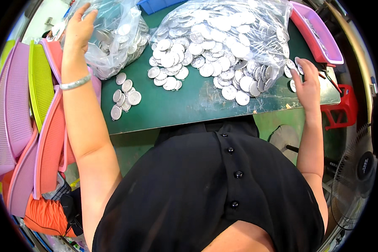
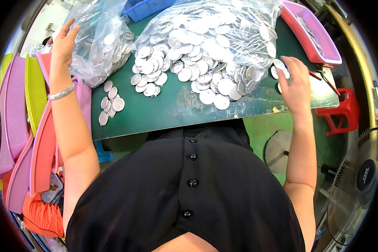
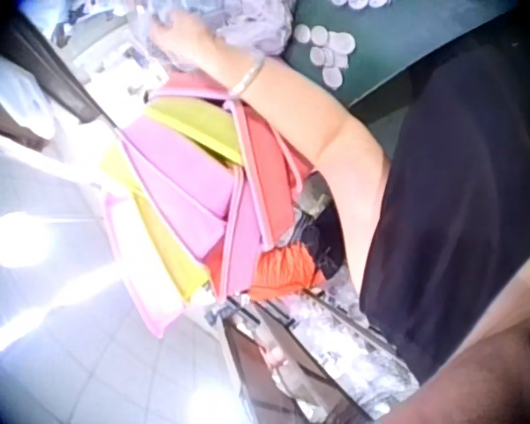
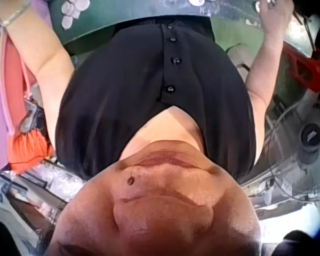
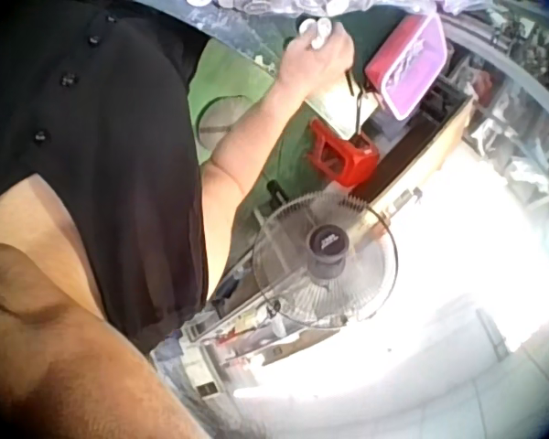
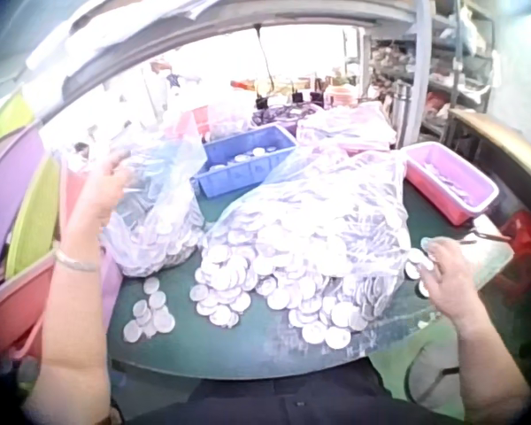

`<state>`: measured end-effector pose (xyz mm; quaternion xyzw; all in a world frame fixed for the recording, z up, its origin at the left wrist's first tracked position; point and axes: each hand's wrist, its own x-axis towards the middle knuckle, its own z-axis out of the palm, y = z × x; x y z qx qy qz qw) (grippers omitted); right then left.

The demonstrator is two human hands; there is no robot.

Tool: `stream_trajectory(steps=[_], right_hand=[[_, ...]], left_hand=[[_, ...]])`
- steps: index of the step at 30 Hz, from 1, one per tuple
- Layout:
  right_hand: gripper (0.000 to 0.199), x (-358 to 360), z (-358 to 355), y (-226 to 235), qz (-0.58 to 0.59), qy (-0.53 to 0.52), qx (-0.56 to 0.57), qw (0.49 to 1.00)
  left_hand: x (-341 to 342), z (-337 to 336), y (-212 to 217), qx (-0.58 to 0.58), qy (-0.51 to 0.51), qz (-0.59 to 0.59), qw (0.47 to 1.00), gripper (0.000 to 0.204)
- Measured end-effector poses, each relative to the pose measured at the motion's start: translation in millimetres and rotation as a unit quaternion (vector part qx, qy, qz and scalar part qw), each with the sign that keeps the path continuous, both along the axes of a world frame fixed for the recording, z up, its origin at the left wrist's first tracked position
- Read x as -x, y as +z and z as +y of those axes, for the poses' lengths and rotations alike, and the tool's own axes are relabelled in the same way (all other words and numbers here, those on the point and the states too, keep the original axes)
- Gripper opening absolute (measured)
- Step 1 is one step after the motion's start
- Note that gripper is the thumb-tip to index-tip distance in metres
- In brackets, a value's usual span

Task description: The person sorts small circular metal disks from a large plastic bag by hand. They use a pair of snips to trim small protruding pieces from some disks and then place them into a separate container.

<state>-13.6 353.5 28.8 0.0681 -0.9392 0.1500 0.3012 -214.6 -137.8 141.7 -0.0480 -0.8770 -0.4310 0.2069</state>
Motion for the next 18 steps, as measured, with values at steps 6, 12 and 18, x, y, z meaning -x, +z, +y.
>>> stream_trajectory(steps=[6,12,18], right_hand=[[0.019,4,-84,9,-0.004,0.174,-0.035,0.984],[0.014,20,-126,-3,-0.022,0.226,-0.133,0.965],[0.007,32,-125,-12,-0.018,0.231,-0.196,0.953]], left_hand=[[-88,79,-22,-0.052,-0.096,0.173,0.979,0.024],[-154,122,-73,-0.061,-0.218,0.148,0.963,0.011],[-169,137,-135,-0.207,-0.283,-0.235,0.906,0.019]])
